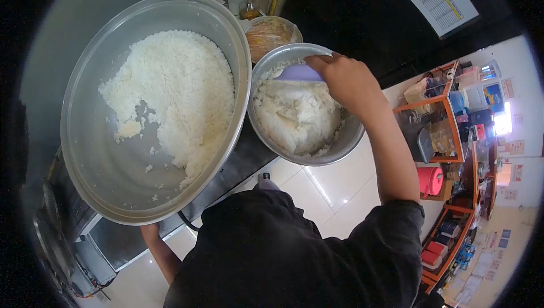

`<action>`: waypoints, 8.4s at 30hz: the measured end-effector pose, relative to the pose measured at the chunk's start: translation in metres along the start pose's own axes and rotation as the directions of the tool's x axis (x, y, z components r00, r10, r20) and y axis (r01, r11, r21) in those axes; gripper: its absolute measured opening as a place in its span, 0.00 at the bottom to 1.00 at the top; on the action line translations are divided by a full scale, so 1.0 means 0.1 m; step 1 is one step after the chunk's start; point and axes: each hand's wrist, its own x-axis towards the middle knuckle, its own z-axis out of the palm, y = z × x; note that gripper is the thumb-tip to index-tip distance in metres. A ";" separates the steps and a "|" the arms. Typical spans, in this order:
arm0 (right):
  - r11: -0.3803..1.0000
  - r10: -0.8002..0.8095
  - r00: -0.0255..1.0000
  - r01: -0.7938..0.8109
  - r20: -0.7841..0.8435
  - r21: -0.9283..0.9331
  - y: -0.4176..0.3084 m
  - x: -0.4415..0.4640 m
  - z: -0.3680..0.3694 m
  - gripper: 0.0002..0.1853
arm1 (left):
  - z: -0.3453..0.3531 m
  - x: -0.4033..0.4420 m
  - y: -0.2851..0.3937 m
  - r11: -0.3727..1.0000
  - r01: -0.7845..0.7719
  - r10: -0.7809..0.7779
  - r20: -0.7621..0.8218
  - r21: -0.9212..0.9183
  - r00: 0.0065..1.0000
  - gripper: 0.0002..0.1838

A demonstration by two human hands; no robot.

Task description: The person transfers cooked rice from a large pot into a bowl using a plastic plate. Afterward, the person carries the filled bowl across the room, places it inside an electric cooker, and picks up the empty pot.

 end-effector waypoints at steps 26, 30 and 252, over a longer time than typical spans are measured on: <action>0.889 -0.286 0.958 0.278 -0.031 0.363 0.27 -0.30 1.06 0.28 | 0.30 -0.02 1.17 0.975 0.086 -0.061 -0.124 0.204 0.990 0.25; 0.849 0.005 0.998 0.032 -0.068 0.528 0.25 -0.43 0.18 0.26 | 0.46 0.00 1.46 0.975 0.064 -0.050 -0.070 0.213 0.996 0.20; 0.731 -0.008 0.858 -0.346 0.514 0.588 -2.53 1.75 0.00 0.45 | 0.55 0.30 1.16 0.600 -0.646 0.756 0.071 -0.472 0.650 0.51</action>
